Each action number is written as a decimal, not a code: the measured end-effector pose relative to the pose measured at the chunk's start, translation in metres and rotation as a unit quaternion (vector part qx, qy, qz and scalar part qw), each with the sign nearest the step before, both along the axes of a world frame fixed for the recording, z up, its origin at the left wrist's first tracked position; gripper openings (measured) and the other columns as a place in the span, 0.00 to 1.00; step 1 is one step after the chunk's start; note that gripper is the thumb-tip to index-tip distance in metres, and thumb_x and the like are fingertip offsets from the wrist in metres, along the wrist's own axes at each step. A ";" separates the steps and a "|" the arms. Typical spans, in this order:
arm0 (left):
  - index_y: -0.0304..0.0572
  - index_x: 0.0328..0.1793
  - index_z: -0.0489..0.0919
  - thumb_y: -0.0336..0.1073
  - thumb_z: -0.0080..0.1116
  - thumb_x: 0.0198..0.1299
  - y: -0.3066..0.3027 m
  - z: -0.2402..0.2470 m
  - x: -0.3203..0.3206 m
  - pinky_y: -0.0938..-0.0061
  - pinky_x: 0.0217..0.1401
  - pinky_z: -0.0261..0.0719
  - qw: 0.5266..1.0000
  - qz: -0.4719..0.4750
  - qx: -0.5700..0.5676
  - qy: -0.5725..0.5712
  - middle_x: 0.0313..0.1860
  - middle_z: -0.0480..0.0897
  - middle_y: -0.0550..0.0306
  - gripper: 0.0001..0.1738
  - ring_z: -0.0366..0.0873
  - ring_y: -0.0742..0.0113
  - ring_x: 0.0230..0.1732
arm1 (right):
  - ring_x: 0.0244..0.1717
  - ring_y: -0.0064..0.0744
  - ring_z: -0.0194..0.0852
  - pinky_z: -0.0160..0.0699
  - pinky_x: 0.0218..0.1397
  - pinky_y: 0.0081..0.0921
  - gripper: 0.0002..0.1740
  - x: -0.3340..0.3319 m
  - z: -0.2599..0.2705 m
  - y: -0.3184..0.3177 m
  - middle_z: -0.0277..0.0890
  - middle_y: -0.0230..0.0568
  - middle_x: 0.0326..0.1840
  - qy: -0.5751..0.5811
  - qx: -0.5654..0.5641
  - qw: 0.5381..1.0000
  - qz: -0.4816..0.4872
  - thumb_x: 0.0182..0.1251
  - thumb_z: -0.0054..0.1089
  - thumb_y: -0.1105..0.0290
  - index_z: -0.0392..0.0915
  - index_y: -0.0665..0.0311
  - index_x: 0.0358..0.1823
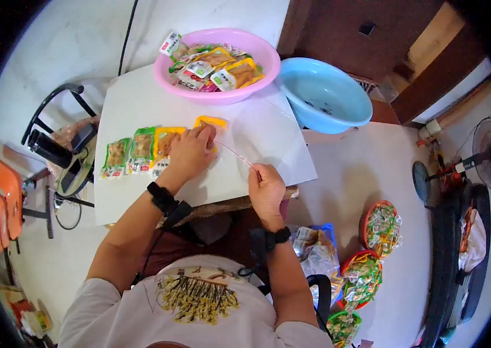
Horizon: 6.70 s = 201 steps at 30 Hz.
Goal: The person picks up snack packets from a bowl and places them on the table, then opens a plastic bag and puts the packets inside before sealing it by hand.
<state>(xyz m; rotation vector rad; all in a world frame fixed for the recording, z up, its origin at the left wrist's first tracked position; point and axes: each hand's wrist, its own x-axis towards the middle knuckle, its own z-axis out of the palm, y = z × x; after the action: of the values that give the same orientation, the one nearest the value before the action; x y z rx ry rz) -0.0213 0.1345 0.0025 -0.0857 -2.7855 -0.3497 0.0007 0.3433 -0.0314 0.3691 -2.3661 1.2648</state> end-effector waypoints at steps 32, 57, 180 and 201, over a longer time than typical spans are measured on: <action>0.47 0.37 0.82 0.43 0.67 0.38 0.008 0.013 -0.001 0.55 0.46 0.79 0.996 0.051 -0.010 -0.067 0.37 0.83 0.44 0.18 0.81 0.48 0.42 | 0.29 0.46 0.76 0.73 0.33 0.35 0.03 0.004 0.000 0.000 0.76 0.46 0.28 0.022 -0.030 0.999 0.002 0.59 0.61 0.74 0.79 0.66 0.32; 0.35 0.38 0.79 0.39 0.63 0.53 -0.047 0.020 0.006 0.65 0.35 0.76 0.969 0.003 0.230 -0.092 0.27 0.80 0.46 0.14 0.80 0.58 0.30 | 0.27 0.46 0.73 0.70 0.30 0.36 0.02 0.003 -0.004 0.000 0.73 0.44 0.26 0.051 -0.038 0.998 0.010 0.59 0.60 0.75 0.77 0.64 0.32; 0.37 0.46 0.75 0.26 0.56 0.56 -0.086 0.026 0.149 0.86 0.16 0.63 0.726 0.079 0.654 -0.196 0.28 0.78 0.63 0.11 0.68 0.83 0.18 | 0.30 0.45 0.73 0.70 0.33 0.39 0.04 0.048 0.026 -0.009 0.73 0.42 0.27 0.029 0.039 0.997 0.068 0.54 0.64 0.76 0.77 0.63 0.30; 0.33 0.61 0.70 0.24 0.49 0.60 0.021 0.028 0.073 0.88 0.14 0.59 0.557 -0.036 0.740 -0.377 0.34 0.77 0.60 0.21 0.66 0.82 0.21 | 0.36 0.45 0.74 0.75 0.39 0.36 0.08 0.054 0.030 -0.003 0.75 0.45 0.35 0.055 0.000 0.997 0.059 0.58 0.61 0.77 0.81 0.65 0.40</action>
<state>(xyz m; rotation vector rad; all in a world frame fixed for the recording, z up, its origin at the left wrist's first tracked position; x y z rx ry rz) 0.0518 0.1555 0.0300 0.4436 -1.9528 -3.0685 0.0548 0.3401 -0.0012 0.5718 -2.2810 1.2624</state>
